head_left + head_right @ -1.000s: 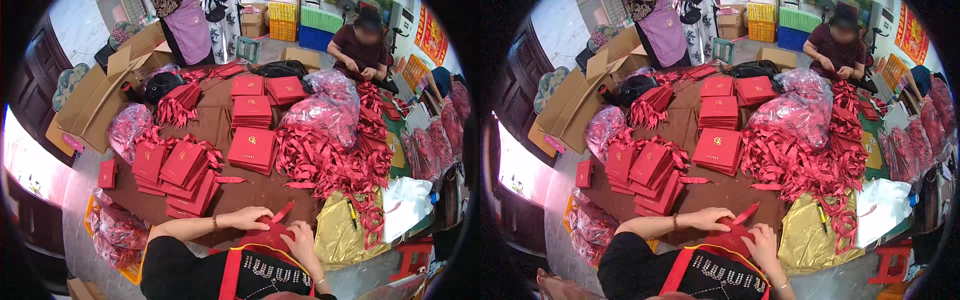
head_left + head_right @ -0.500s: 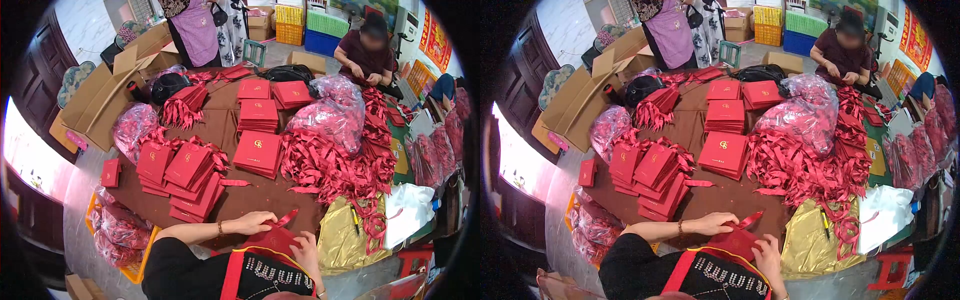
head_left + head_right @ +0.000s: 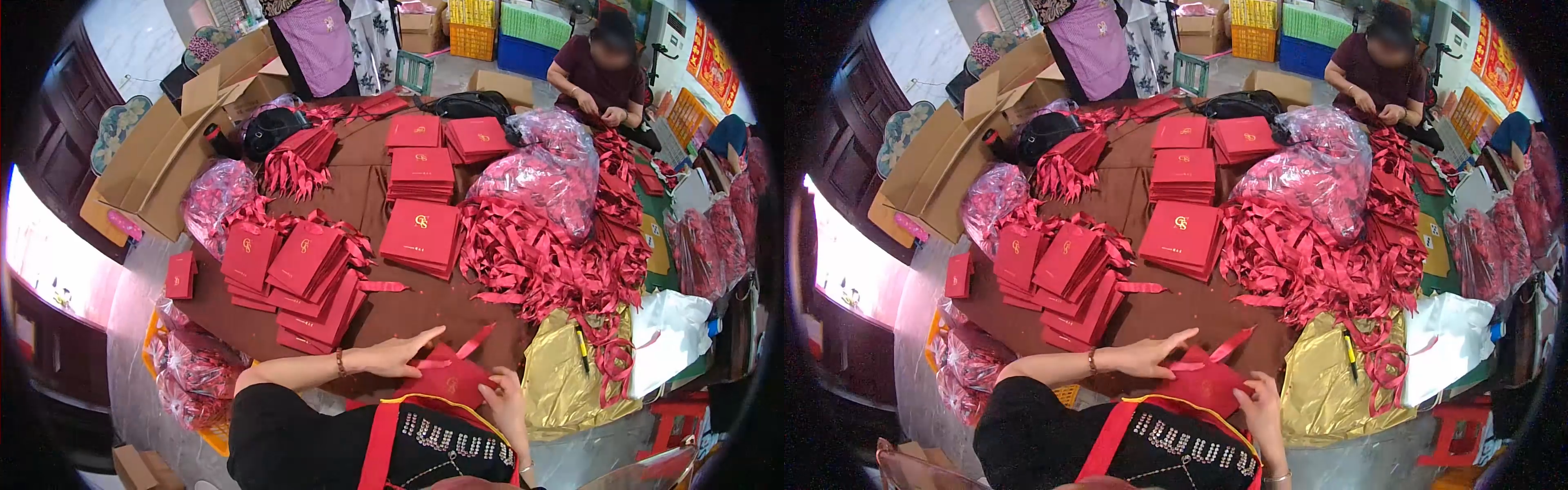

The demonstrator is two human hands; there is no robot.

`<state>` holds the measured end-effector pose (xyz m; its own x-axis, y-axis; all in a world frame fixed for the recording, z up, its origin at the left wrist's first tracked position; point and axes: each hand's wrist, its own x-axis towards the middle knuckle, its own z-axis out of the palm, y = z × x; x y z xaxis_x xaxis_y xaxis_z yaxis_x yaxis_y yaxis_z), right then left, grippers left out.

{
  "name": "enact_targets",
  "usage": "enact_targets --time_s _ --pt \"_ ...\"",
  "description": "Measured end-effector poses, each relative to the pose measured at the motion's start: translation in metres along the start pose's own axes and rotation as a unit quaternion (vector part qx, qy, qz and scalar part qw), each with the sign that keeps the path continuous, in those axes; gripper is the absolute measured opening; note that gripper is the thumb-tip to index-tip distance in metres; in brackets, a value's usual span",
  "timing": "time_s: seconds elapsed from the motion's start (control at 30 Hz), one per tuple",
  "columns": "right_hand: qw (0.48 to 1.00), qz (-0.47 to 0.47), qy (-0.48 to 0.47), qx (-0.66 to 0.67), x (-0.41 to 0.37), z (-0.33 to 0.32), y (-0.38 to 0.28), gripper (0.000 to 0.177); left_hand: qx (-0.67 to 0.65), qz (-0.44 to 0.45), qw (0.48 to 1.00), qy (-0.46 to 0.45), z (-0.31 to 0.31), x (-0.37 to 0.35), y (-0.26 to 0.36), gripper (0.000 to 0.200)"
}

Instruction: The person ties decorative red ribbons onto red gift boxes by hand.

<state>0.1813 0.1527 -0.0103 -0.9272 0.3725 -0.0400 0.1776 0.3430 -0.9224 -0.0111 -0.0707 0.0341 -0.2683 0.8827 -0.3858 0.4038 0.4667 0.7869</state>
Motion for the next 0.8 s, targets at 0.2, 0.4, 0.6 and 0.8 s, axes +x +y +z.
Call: enact_targets --time_s 0.2,0.4,0.6,0.8 --pt "0.996 0.084 -0.008 0.021 0.019 -0.013 0.046 0.026 -0.050 0.122 0.989 0.066 -0.027 -0.025 -0.008 0.050" --pt "0.968 0.204 -0.084 0.116 0.030 -0.028 0.003 0.021 -0.442 -0.017 0.890 0.107 -0.025 -0.042 -0.003 0.033" --pt "0.961 0.195 -0.110 0.163 0.022 -0.025 0.010 0.024 -0.403 0.051 0.904 0.137 -0.017 -0.021 -0.009 0.026" --pt "0.960 0.207 -0.123 0.143 0.020 -0.029 0.005 0.025 -0.086 0.157 0.967 0.183 -0.007 0.002 0.029 0.019"
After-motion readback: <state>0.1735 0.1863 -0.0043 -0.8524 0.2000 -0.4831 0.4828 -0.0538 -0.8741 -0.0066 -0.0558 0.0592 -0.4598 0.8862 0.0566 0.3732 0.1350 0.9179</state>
